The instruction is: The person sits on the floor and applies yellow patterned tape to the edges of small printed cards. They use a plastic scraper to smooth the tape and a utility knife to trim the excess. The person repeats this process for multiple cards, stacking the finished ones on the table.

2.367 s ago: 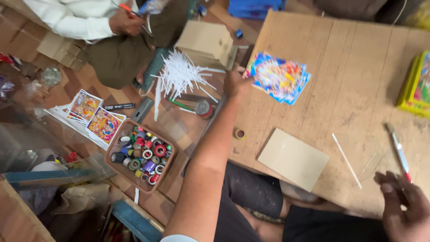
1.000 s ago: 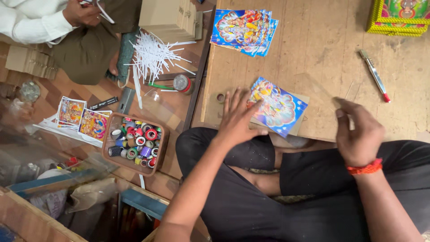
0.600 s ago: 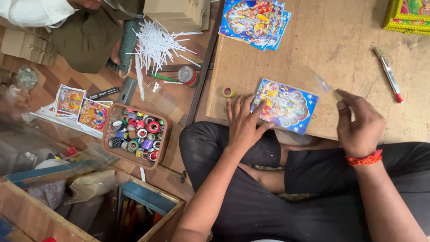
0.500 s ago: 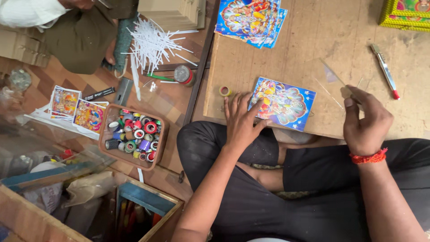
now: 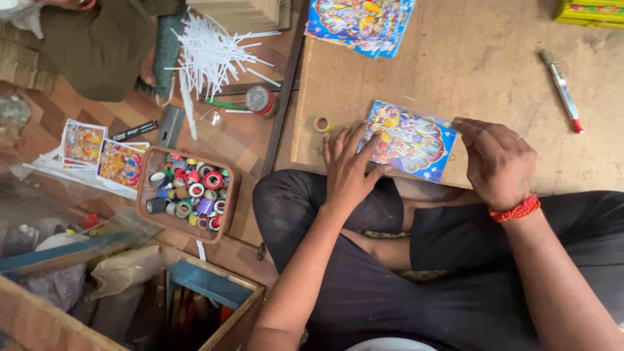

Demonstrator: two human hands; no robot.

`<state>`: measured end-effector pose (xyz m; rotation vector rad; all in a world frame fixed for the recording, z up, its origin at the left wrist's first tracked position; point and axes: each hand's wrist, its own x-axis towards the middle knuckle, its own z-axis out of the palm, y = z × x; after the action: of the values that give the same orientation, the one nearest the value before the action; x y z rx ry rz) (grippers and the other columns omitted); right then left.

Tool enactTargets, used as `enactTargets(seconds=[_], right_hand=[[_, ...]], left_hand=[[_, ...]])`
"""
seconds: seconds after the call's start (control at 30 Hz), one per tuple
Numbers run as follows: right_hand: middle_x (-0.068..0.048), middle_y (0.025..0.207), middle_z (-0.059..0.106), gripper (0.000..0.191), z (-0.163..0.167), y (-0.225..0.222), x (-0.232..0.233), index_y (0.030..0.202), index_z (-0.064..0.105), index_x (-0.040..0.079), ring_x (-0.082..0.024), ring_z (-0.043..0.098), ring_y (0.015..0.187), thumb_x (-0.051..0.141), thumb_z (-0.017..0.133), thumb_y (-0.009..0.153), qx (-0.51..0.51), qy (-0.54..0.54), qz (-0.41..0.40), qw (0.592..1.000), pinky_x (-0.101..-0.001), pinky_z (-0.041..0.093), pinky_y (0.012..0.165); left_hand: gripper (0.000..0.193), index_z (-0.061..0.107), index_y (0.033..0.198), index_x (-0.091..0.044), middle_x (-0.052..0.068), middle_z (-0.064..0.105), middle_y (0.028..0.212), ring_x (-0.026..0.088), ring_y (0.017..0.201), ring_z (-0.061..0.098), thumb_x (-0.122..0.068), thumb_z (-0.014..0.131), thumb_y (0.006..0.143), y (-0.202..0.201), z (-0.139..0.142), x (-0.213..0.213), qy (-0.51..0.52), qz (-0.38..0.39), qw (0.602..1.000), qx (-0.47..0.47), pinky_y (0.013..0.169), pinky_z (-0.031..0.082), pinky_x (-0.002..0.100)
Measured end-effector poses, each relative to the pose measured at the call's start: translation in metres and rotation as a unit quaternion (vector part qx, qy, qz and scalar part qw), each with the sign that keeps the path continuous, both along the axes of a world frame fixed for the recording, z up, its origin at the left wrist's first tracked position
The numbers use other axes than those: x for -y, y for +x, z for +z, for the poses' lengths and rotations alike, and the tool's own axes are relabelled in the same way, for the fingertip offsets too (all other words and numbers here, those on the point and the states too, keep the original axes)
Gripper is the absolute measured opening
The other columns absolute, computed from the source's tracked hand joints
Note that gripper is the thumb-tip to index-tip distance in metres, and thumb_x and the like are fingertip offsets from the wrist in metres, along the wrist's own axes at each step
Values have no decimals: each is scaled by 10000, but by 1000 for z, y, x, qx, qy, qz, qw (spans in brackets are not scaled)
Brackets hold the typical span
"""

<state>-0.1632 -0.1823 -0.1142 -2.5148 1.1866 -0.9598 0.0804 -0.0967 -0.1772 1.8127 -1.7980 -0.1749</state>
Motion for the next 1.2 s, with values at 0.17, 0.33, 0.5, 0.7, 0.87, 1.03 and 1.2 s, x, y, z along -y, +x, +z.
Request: enactTargets(seconds=[0.17,0.33,0.5,0.7,0.87,1.03,1.2], right_hand=[[-38,1188,751,277,0,20,3,1190,730,92,-216,712,1056,-33,676,949,-29,-35,62,997,-347,545,882],[-61,1225,729,295,-5,27,-9,1175,736,91,-243,683,1110,-4,691,899,-53,14,92,994,-393,535,916],[-121,1330,660,330,-14,22,-31,1123,721,90,-319,623,1248,133,774,800,-60,61,90,992,-466,512,1018],[-189,1385,606,444,-31,15,-61,1173,719,53,-385,600,1231,137,866,762,1,145,-86,986,-472,518,1005],[-165,1366,617,414,-44,18,-66,1157,730,50,-340,673,1014,48,835,757,22,197,-100,975,-417,570,832],[-143,1366,623,351,-45,15,-63,1138,719,63,-268,727,923,-6,779,799,63,223,-94,968,-353,601,763],[-135,1468,557,460,-33,13,-52,1164,708,114,-282,697,1014,116,863,732,37,282,-115,952,-406,597,820]], left_hand=[[879,402,1534,-52,149,497,1509,370,1407,452,-214,844,792,8,3,-8,-30,14,992,-119,1200,303,541],[771,473,1509,-77,117,577,1441,344,1347,534,-55,820,821,18,4,-19,-31,48,986,-155,1168,403,483],[658,558,1425,-71,127,577,1435,351,1323,527,-10,790,811,26,7,-18,-4,16,988,-156,1125,437,441],[609,592,1387,-59,111,583,1427,343,1281,543,30,751,805,33,8,-10,14,-35,986,-161,1100,460,426],[479,657,1288,-32,111,605,1415,332,1247,584,61,718,822,34,6,-3,7,-69,986,-153,1076,488,414],[400,709,1221,-37,106,638,1393,322,1197,623,71,694,837,34,4,4,0,-72,984,-165,1041,513,403],[382,701,1218,-36,82,629,1393,307,1197,614,41,729,845,38,6,3,7,-77,984,-160,1045,508,400]])
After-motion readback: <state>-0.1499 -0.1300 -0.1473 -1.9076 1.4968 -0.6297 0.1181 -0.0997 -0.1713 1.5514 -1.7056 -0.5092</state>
